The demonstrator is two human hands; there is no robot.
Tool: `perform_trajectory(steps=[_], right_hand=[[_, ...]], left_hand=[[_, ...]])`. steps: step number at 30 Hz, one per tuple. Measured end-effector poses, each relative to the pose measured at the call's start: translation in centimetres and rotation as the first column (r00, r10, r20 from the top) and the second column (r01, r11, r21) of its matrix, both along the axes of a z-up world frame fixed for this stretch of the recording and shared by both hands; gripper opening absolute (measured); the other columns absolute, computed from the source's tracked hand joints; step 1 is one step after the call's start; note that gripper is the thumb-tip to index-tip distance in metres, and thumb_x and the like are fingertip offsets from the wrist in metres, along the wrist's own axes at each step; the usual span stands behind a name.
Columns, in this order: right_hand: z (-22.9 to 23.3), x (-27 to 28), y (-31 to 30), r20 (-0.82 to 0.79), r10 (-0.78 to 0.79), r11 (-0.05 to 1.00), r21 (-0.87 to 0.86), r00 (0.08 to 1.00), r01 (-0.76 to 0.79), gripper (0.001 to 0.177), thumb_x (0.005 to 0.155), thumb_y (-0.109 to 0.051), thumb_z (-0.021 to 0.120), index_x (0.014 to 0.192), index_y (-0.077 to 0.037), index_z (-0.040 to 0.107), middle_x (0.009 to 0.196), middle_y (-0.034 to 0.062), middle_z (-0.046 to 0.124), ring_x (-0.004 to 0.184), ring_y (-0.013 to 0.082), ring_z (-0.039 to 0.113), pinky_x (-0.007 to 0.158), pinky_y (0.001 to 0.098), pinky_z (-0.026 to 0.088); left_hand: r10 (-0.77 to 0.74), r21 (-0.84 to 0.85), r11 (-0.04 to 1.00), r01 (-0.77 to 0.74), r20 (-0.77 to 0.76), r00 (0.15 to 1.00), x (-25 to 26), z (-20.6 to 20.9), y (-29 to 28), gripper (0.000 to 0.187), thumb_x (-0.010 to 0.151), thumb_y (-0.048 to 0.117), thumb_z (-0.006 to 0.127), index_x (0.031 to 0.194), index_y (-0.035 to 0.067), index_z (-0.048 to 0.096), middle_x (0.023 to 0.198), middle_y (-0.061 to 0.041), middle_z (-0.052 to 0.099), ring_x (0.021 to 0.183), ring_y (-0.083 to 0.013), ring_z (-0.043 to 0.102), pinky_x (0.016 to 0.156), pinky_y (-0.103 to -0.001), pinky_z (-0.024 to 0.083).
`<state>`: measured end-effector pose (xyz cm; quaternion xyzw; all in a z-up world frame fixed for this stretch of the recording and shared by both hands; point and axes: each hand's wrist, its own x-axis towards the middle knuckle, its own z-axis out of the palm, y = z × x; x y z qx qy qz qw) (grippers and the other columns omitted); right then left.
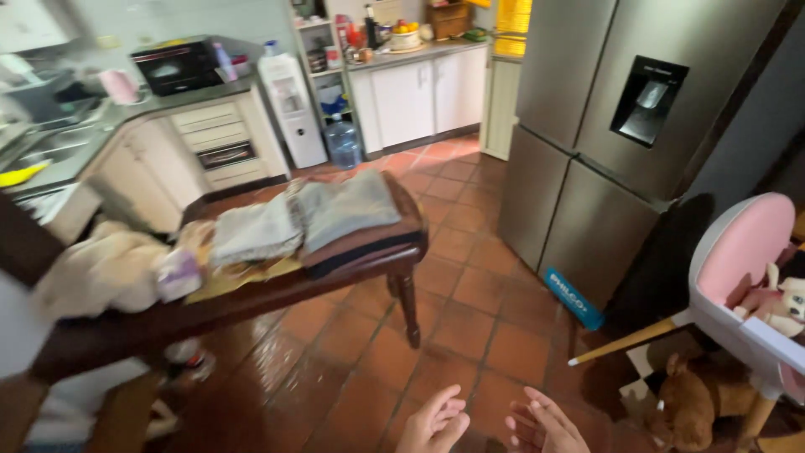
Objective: Placing plates and glasses onto a dining table to set it for a meal.
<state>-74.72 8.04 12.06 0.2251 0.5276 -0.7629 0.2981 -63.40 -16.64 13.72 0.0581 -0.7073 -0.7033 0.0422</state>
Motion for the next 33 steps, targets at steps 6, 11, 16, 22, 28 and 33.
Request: perform_trajectory(steps=[6, 11, 16, 22, 28, 33], right_hand=[[-2.8, -17.2, -0.3, -0.134, 0.020, 0.989, -0.143, 0.991, -0.039, 0.059, 0.094, -0.035, 0.057, 0.150, -0.021, 0.048, 0.124, 0.0089, 0.068, 0.105, 0.0295, 0.068, 0.084, 0.0460, 0.053], [-1.1, -31.4, -2.5, -0.145, 0.033, 0.989, -0.138, 0.989, -0.054, 0.060, 0.094, -0.039, 0.060, 0.149, -0.017, 0.051, 0.119, 0.0127, 0.069, 0.102, 0.0314, 0.068, 0.081, 0.0492, 0.053], [1.3, -41.6, -4.2, -0.011, 0.127, 0.990, -0.065, 0.992, -0.128, 0.058, 0.096, -0.042, 0.057, 0.149, -0.019, 0.051, 0.119, 0.0071, 0.070, 0.107, 0.0264, 0.068, 0.085, 0.0433, 0.054], [0.9, -55.2, -8.0, -0.050, 0.121, 0.989, -0.083, 0.991, -0.125, 0.052, 0.099, -0.036, 0.055, 0.145, -0.011, 0.057, 0.115, 0.0122, 0.071, 0.102, 0.0250, 0.069, 0.088, 0.0445, 0.057], [1.3, -69.2, -14.1, -0.070, 0.159, 0.987, 0.016, 0.985, -0.158, 0.046, 0.102, -0.033, 0.055, 0.141, -0.011, 0.058, 0.115, 0.0129, 0.070, 0.101, 0.0267, 0.069, 0.089, 0.0446, 0.058], [2.2, -81.2, -19.3, -0.120, 0.269, 0.963, 0.016, 0.955, -0.269, 0.046, 0.099, -0.037, 0.055, 0.138, -0.013, 0.061, 0.110, 0.0110, 0.074, 0.102, 0.0258, 0.071, 0.087, 0.0420, 0.055]], left_hand=[[-0.058, 0.012, 0.998, 0.058, 0.038, 0.998, -16.0, 3.8, -0.3, 0.060, 0.097, 0.034, 0.071, 0.146, 0.007, 0.051, 0.135, -0.019, 0.067, 0.129, -0.0227, 0.067, 0.106, -0.037, 0.054], [0.034, -0.084, 0.996, -0.035, -0.008, 0.999, -30.8, 1.4, -0.6, 0.057, 0.095, 0.035, 0.072, 0.144, 0.009, 0.057, 0.128, -0.020, 0.074, 0.119, -0.0251, 0.071, 0.101, -0.035, 0.056], [0.190, -0.160, 0.971, -0.176, 0.074, 0.979, -41.3, 2.3, -2.9, 0.056, 0.092, 0.037, 0.073, 0.142, 0.016, 0.061, 0.123, -0.011, 0.075, 0.115, -0.0200, 0.074, 0.096, -0.032, 0.063], [0.059, -0.008, 0.998, -0.059, 0.006, 0.998, -56.2, -3.0, -7.1, 0.055, 0.094, 0.032, 0.073, 0.143, 0.013, 0.056, 0.125, -0.011, 0.073, 0.119, -0.0219, 0.073, 0.098, -0.033, 0.060], [0.044, 0.043, 0.998, -0.040, -0.096, 0.994, -69.9, -2.2, -11.1, 0.053, 0.096, 0.028, 0.074, 0.143, 0.010, 0.058, 0.126, -0.012, 0.074, 0.121, -0.0204, 0.071, 0.100, -0.034, 0.058], [0.013, 0.006, 1.000, -0.012, -0.057, 0.998, -80.0, 1.2, -15.7, 0.055, 0.096, 0.031, 0.075, 0.143, 0.010, 0.059, 0.124, -0.012, 0.074, 0.121, -0.0206, 0.071, 0.101, -0.034, 0.056]])
